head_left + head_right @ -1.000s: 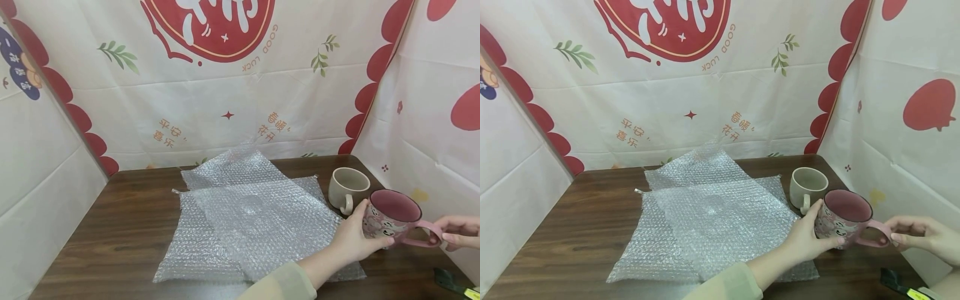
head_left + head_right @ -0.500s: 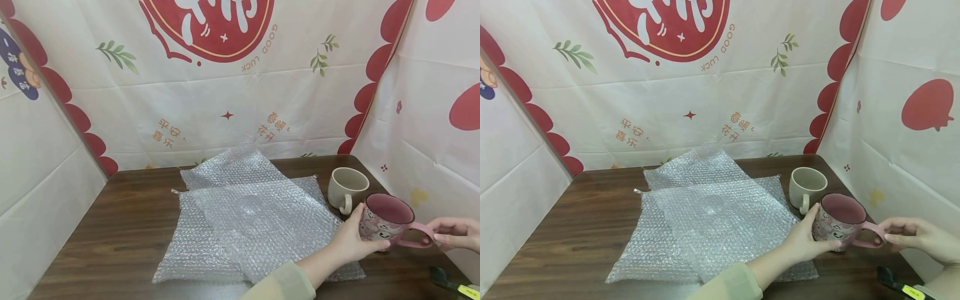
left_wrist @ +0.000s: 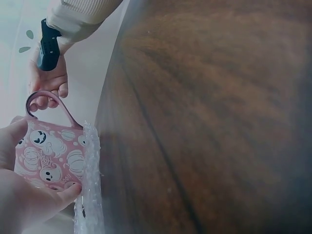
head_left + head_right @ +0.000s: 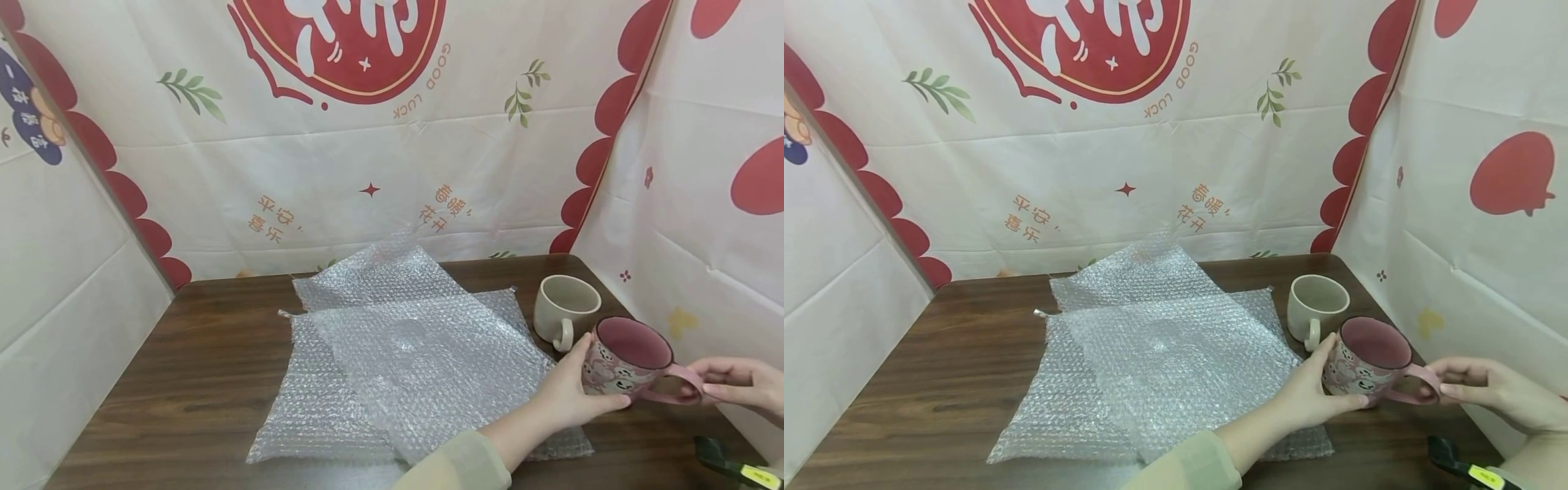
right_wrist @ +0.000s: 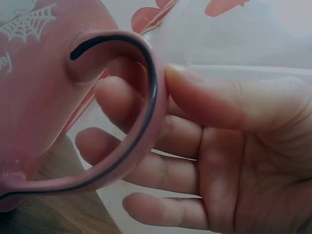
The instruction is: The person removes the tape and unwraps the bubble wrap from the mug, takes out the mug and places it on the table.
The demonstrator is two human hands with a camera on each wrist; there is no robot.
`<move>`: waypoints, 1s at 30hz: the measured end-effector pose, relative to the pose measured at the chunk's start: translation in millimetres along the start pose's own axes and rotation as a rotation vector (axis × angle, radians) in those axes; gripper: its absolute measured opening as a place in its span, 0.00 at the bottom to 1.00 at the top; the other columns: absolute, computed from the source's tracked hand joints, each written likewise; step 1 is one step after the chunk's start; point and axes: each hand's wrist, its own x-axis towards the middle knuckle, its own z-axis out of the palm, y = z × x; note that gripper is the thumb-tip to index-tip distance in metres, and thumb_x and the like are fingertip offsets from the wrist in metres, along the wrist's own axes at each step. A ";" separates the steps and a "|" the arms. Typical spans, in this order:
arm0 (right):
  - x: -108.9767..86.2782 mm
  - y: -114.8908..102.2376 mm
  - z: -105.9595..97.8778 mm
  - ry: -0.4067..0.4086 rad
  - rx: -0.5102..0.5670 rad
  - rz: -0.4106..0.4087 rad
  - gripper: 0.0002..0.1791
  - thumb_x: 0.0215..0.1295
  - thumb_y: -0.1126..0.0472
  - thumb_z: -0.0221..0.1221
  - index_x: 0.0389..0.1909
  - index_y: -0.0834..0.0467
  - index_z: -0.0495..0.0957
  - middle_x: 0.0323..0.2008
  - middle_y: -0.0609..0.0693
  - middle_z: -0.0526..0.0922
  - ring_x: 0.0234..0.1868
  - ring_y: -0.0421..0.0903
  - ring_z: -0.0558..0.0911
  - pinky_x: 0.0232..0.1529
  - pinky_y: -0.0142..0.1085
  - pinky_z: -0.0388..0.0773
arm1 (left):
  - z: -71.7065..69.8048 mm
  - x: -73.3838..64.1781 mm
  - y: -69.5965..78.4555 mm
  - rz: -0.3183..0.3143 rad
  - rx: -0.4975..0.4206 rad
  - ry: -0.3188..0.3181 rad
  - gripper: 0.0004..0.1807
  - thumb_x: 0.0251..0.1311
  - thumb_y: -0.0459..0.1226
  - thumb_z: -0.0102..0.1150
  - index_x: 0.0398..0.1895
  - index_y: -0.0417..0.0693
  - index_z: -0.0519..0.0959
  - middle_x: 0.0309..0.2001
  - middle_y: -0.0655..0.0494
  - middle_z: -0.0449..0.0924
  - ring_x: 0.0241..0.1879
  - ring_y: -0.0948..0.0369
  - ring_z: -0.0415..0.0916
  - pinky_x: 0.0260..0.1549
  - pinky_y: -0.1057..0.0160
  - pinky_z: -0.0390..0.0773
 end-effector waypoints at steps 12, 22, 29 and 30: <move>2.9 -4.8 0.7 0.082 -0.080 0.083 0.32 0.65 0.84 0.32 0.60 0.57 0.70 0.51 0.53 0.80 0.49 0.45 0.80 0.44 0.36 0.79 | -0.8 -0.6 5.9 0.027 0.101 0.026 0.51 0.53 0.48 0.69 0.75 0.51 0.50 0.69 0.63 0.58 0.63 0.67 0.61 0.55 0.70 0.67; 7.3 -12.1 2.5 0.158 -0.050 0.074 0.35 0.66 0.84 0.30 0.61 0.51 0.72 0.52 0.48 0.81 0.51 0.41 0.79 0.44 0.34 0.79 | -12.2 -1.4 16.7 -0.034 0.053 0.033 0.45 0.54 0.44 0.66 0.74 0.55 0.55 0.63 0.64 0.68 0.56 0.68 0.69 0.48 0.70 0.72; 9.6 -20.5 6.2 0.290 -0.169 0.117 0.33 0.70 0.80 0.33 0.56 0.47 0.76 0.47 0.46 0.83 0.47 0.40 0.82 0.39 0.35 0.81 | -20.0 -1.3 20.6 -0.013 0.011 0.067 0.34 0.52 0.41 0.66 0.65 0.58 0.68 0.53 0.69 0.76 0.50 0.72 0.72 0.42 0.75 0.72; 10.5 -22.6 6.7 0.320 -0.196 0.145 0.32 0.71 0.79 0.34 0.55 0.45 0.77 0.46 0.44 0.83 0.46 0.39 0.82 0.38 0.35 0.81 | -22.3 -1.8 22.3 -0.003 0.041 0.075 0.32 0.53 0.41 0.65 0.63 0.59 0.70 0.50 0.71 0.77 0.47 0.74 0.72 0.39 0.77 0.71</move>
